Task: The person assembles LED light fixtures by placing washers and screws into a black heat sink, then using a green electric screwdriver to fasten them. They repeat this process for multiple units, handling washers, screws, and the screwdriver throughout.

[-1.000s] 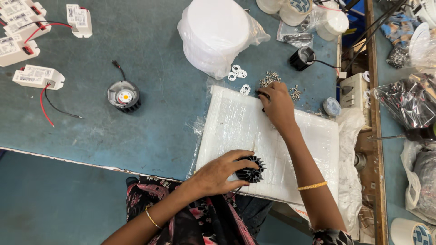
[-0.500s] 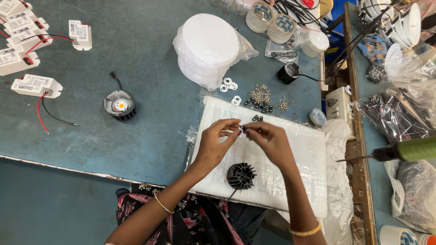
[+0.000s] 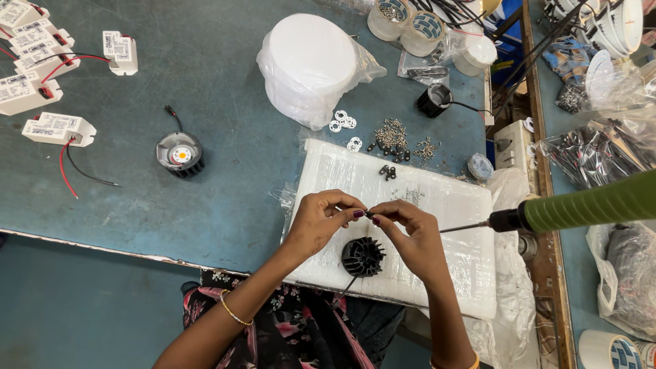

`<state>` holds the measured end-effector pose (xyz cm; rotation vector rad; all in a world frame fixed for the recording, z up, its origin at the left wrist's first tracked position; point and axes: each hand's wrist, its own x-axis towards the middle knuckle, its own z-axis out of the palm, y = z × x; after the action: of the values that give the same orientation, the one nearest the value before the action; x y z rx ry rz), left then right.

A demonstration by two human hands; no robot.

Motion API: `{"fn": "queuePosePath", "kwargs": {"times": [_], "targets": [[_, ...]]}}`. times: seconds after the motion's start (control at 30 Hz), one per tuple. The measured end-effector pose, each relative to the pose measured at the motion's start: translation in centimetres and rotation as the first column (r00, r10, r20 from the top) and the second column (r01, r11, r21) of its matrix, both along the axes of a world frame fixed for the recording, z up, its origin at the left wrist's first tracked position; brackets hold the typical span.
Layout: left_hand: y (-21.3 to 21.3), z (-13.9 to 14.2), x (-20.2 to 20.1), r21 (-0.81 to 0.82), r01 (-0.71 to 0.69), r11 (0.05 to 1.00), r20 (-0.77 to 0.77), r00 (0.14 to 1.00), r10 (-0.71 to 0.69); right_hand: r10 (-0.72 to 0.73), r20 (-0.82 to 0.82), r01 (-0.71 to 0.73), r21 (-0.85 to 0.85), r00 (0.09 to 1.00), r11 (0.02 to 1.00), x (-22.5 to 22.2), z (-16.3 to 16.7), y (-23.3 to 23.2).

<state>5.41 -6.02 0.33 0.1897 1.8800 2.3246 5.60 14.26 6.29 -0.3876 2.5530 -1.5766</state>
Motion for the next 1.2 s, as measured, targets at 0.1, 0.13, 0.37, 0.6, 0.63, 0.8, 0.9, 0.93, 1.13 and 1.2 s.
{"fn": "queuePosePath", "kwargs": {"times": [0.1, 0.13, 0.37, 0.6, 0.63, 0.8, 0.9, 0.93, 1.13, 1.2], "targets": [[0.1, -0.2, 0.2, 0.004, 0.014, 1.000, 0.000, 1.000, -0.014, 0.009, 0.018, -0.008, -0.024, 1.000, 1.000, 0.2, -0.4, 0.1], [0.2, -0.3, 0.2, 0.010, 0.022, 1.000, -0.005, 1.000, -0.021, 0.004, 0.031, -0.003, -0.015, 1.000, 1.000, 0.2, -0.6, 0.2], [0.5, -1.0, -0.1, 0.041, 0.039, 0.998, -0.014, 0.999, -0.039, -0.024, 0.105, 0.051, -0.262, 0.994, 0.964, -0.3, -3.0, 0.5], [2.2, -1.7, 0.2, 0.306, -0.068, 0.950, 0.009, 0.998, 0.068, 0.015, 0.342, 0.204, -0.594, 0.939, 0.778, -1.3, -5.2, 0.8], [2.3, -1.8, 0.2, 0.318, -0.070, 0.945, 0.012, 0.997, 0.070, 0.003, 0.362, 0.228, -0.593, 0.932, 0.772, -1.3, -5.4, 0.9], [2.8, -1.8, 0.5, 0.283, -0.102, 0.954, 0.022, 0.995, 0.100, -0.001, 0.322, 0.208, -0.610, 0.947, 0.765, -1.3, -6.2, 1.1], [3.0, -1.9, 0.6, 0.260, -0.101, 0.960, 0.046, 0.995, 0.092, 0.022, 0.273, 0.160, -0.626, 0.962, 0.763, -1.1, -6.3, 1.2], [3.1, -1.9, 0.6, 0.261, -0.095, 0.961, 0.048, 0.995, 0.085, 0.033, 0.257, 0.141, -0.630, 0.966, 0.764, -1.1, -6.3, 1.3], [3.4, -2.7, 0.3, 0.375, -0.035, 0.926, 0.015, 0.999, 0.032, 0.017, 0.137, 0.060, -0.538, 0.990, 0.841, -0.8, -5.7, 1.5], [3.2, -2.6, -0.3, 0.357, 0.011, 0.934, 0.017, 1.000, -0.018, -0.017, 0.107, 0.066, -0.470, 0.994, 0.880, -0.9, -5.4, 1.7]]}}
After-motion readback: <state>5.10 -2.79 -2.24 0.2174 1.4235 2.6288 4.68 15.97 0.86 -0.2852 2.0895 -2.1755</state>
